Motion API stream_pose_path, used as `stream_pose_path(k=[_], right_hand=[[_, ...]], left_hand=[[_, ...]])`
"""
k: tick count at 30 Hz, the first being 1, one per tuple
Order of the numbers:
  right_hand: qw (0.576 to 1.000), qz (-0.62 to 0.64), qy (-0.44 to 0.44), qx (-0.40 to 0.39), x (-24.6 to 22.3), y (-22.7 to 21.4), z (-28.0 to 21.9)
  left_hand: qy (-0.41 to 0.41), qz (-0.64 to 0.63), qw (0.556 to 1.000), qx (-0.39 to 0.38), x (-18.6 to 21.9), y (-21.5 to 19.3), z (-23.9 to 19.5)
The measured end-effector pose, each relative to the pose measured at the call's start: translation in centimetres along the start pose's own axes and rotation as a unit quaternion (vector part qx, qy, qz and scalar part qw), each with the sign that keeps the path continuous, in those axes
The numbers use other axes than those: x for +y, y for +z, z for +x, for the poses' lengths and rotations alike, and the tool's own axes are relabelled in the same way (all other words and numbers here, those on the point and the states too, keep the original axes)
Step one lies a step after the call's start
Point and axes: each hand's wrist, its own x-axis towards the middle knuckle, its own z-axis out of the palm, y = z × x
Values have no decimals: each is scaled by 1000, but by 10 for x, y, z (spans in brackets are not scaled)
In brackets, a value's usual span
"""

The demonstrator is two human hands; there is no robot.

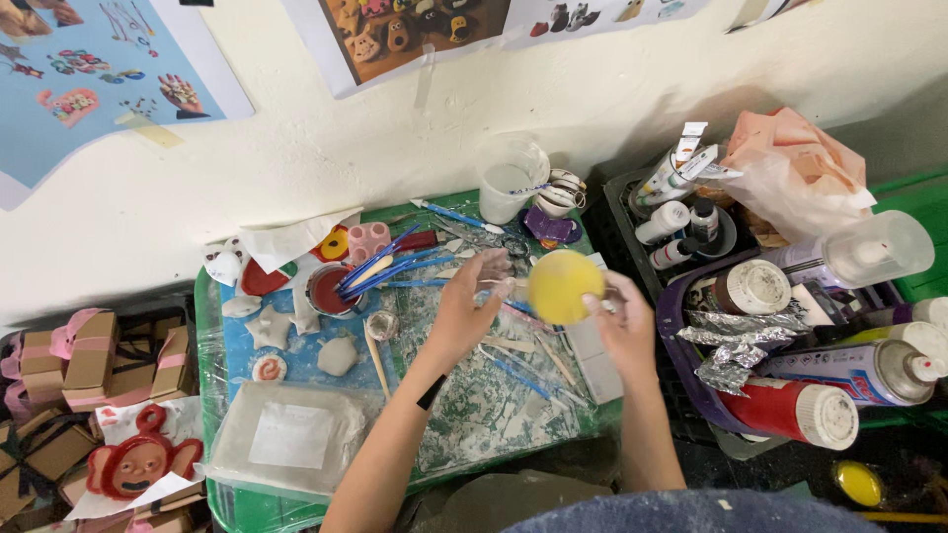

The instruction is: The person shapes a piece of clay by hand, using a small wooden tool to smooth the surface and edges, then places it near a star-shaped clay object and uses a brush and palette to apply paint.

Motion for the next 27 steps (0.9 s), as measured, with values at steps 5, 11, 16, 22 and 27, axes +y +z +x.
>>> stream_pose_path(k=[5,11,16,22,27], right_hand=[[995,59,-15,80,13,-32,6],[996,76,40,21,-3,13,22],[974,-210,-80,-41,-39,84,35],[973,-197,-105,-53,-67,113,48],[950,-193,-241,-50,-99,99,62]], left_hand=[[144,351,925,-3,-19,-37,-30],[122,454,882,31,-51,-60,-75],[153,502,850,46,-69,-58,-95],[166,496,850,64,-70,-60,-103],[199,462,863,41,-16,-47,-98]])
